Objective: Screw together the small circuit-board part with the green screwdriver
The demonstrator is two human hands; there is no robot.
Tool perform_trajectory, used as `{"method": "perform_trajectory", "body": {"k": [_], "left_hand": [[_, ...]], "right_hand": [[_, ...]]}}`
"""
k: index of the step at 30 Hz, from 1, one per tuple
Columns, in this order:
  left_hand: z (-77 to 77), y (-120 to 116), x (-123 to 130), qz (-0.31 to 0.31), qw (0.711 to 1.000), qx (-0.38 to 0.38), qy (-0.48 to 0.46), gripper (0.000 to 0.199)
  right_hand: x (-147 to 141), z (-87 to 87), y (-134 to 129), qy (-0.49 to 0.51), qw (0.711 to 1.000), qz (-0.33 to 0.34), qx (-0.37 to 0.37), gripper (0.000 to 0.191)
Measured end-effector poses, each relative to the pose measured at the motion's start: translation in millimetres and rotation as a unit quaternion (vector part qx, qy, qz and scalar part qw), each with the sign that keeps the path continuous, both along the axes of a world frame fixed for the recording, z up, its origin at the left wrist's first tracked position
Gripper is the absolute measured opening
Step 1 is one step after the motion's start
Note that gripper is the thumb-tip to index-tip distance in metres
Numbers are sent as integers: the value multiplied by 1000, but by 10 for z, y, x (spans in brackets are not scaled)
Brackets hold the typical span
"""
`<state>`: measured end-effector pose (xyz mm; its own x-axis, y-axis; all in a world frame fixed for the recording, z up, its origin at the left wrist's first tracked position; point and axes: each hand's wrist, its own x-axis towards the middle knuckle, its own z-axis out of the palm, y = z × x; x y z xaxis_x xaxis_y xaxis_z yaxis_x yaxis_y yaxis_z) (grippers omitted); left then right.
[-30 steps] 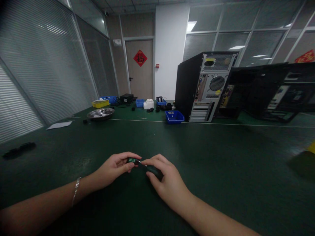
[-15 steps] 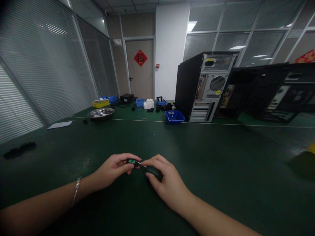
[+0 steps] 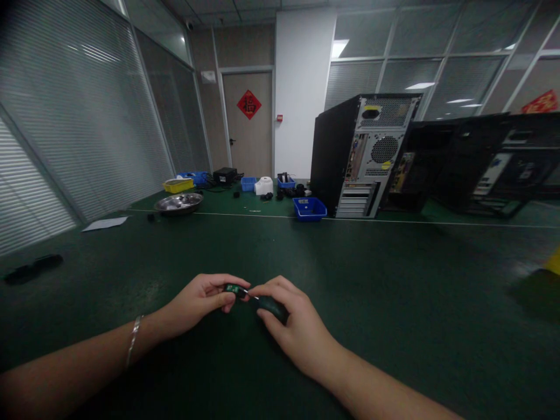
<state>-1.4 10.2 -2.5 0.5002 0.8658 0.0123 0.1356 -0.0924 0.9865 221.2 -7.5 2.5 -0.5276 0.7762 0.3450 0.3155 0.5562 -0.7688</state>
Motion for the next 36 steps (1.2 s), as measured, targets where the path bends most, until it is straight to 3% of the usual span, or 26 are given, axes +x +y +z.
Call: {"method": "perform_trajectory", "body": {"k": [7,16,23,30,36], "left_hand": [[25,-29,18,-33,999,-16,-6,28],[-47,14,48,1,996,-28,-80,20],[-71,21,47,-4,996,-30,-81,21],[-30,27,18,2,994,-23,-110,17],[-50,28,20,6,978,-88,-188,18]], "right_hand": [[-10,14,0,18,1000,21,0,33],[4,-13,9,18,999,-29,9,32],[-12,-1,12,23,1000,4,12,32],[-10,-23,24,9,1000,-7,12,34],[-7,-9,14,9,1000,-14,23,36]]}}
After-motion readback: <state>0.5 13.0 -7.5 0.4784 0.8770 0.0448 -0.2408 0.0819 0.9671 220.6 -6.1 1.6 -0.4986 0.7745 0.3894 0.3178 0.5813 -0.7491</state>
